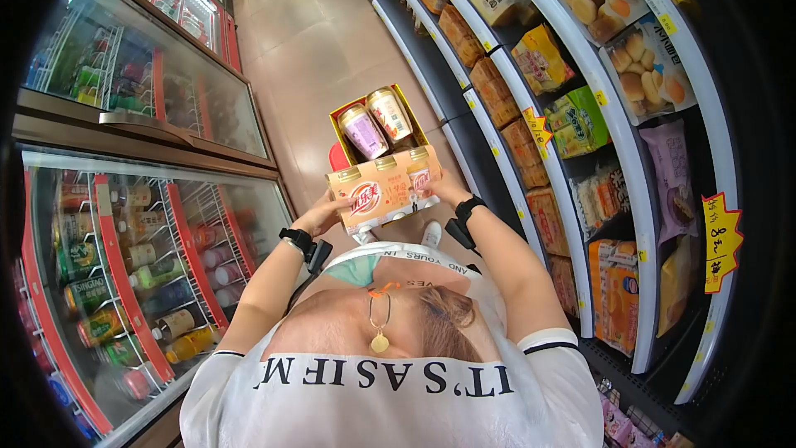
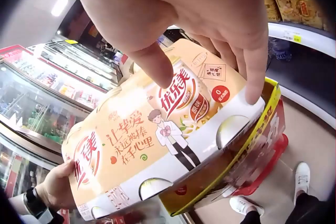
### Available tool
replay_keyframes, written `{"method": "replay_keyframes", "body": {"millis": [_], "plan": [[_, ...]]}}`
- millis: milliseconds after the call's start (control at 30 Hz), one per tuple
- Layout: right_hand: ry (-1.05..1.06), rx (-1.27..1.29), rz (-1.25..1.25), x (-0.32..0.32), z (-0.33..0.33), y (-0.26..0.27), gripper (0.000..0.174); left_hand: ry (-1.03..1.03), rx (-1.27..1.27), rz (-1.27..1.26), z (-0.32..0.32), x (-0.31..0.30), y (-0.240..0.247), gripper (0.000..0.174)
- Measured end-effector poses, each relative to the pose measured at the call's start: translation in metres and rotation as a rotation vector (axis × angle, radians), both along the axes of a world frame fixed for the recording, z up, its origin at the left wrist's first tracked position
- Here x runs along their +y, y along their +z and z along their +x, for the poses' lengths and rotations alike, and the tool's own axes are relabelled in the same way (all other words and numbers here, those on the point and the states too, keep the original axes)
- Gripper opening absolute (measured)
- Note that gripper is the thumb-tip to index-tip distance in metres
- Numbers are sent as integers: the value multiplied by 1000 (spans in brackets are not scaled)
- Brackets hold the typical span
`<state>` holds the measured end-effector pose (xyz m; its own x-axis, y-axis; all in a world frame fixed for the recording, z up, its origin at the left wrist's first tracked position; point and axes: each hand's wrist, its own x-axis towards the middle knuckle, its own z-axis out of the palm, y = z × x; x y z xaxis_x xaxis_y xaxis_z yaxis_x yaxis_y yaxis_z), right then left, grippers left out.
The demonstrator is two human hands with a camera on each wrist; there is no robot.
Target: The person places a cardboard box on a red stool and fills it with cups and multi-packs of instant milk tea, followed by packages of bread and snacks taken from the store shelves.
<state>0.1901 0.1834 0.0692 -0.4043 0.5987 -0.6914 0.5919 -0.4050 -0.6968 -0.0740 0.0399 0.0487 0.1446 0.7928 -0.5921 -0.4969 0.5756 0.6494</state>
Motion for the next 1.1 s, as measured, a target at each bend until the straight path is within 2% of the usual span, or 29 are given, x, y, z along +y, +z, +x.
{"method": "replay_keyframes", "body": {"millis": [67,100,167,200,233,300,333,467,533,567,633,700,767,833,867,900,933,1100], "plan": [[-13,24,16,5,-4,8,38,-98,163,-111,1,2,4,68],[-12,20,10,9,-3,-6,38,-98,159,-117,1,3,0,68],[-119,52,175,17,0,-44,40,-345,389,-217,1,4,-11,76],[-153,29,98,18,-6,-25,42,-368,369,-181,2,3,-10,78],[-153,28,95,20,-5,-34,42,-368,368,-184,3,4,-13,78],[-140,-1,304,21,-4,-56,33,-307,319,-247,4,7,-24,73],[-133,-18,255,17,-9,-29,36,-280,353,-265,6,7,-30,68],[24,-109,293,15,-7,-32,34,-272,385,-265,0,3,-44,68],[78,-73,361,13,-7,-41,47,-329,299,-252,-6,-1,-40,74],[80,-73,362,13,-6,-43,47,-326,299,-252,-10,-4,-39,74],[173,-308,403,9,-9,-22,44,-286,266,-221,-18,-11,-32,78],[140,-337,438,5,-2,-31,44,-213,270,-228,-30,-20,-27,77],[82,-292,595,2,8,-40,47,-148,272,-234,-47,-34,-29,75],[50,-291,584,-3,22,-49,50,109,281,-281,-67,-52,-46,65],[55,-338,612,-6,28,-52,51,103,281,-278,-76,-62,-53,65],[61,-385,640,-9,35,-55,52,205,267,-311,-85,-74,-60,60],[60,-395,615,-13,41,-58,51,308,252,-344,-94,-87,-68,54],[21,-535,460,-43,69,-71,51,378,208,-498,-127,-148,-112,42]]}}
